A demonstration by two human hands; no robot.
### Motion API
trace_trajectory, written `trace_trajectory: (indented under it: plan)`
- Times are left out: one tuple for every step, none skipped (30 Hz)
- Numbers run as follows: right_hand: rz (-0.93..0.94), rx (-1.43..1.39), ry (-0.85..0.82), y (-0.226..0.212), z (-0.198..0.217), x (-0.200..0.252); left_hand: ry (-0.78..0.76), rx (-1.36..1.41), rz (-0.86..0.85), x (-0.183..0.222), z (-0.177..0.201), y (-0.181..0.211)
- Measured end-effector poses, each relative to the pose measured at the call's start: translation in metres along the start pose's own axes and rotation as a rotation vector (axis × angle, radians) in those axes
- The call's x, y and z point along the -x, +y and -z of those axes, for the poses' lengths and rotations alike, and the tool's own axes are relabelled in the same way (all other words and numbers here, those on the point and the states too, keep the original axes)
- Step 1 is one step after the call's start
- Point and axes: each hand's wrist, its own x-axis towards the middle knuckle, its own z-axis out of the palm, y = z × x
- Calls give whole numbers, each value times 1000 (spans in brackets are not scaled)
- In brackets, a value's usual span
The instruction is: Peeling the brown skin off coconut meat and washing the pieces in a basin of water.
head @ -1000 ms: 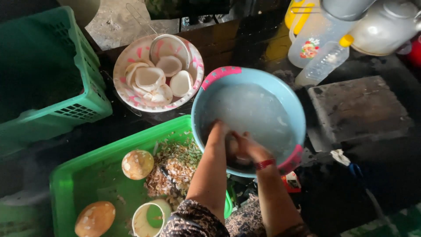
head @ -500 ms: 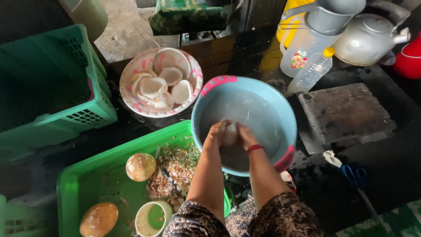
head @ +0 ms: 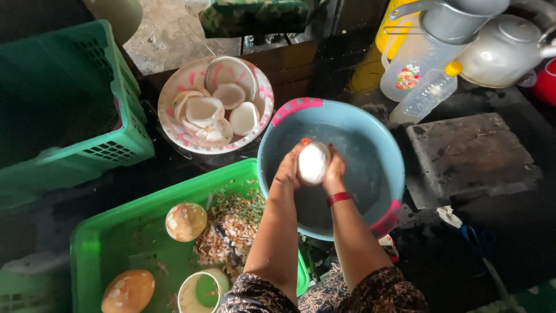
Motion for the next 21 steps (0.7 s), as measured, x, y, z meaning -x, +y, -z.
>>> trace_trajectory:
  plan:
    - [-1, 0, -1, 9, 1, -12, 1, 0, 0, -3, 5, -4]
    - [25, -239, 111, 18, 2, -24, -71, -20, -33, -6, 10, -8]
    - [55, -479, 224, 24, 4, -38, -146, -40, -67, -10, 12, -12]
    - [58, -480, 224, 6, 9, -19, -149, -39, -68, -12, 7, -14]
    - [130, -322, 206, -11, 13, 1, -127, -32, -14, -14, 5, -16]
    - [201, -163, 185, -27, 18, 21, -105, -24, 39, -16, 2, -18]
    - [202, -164, 181, -39, 12, 42, -103, -23, 35, -14, 8, -18]
    - [338, 56, 13, -51, 7, 62, -7, -10, -31, -13, 13, -18]
    - [472, 275, -156, -63, 3, 82, 90, 3, -96, -11, 18, -18]
    - [472, 274, -160, -37, -8, 50, 92, 3, -99, -12, 21, -14]
    - [438, 205, -233, -8, -16, 20, 191, -11, -126, -11, 25, -13]
    - [402, 135, -306, 21, -25, -10, 290, -25, -152, -11, 30, -13]
    - [398, 134, -305, 15, -12, -4, 292, -27, -150, -26, 35, -18]
    - [199, 188, -228, 8, 1, 2, 341, -45, -139, -40, 41, -23]
    - [3, 238, -150, 0, 14, 7, 386, -62, -131, -56, 45, -27]
    - [3, 235, -149, -7, 14, 12, 384, -65, -132, -22, 24, -10]
    - [-65, 163, -31, -16, 16, 15, 356, -97, -131, 10, 0, 6]
    - [-132, 90, 87, -25, 18, 19, 329, -129, -129, 44, -23, 22]
    - [-130, 89, 90, -20, 18, 7, 324, -129, -128, 23, -8, 11]
    - [-140, 127, 108, -14, 19, -4, 134, -105, -176, 2, 8, -1]
    - [-152, 169, 121, -8, 17, -15, -52, -77, -224, -18, 25, -13]
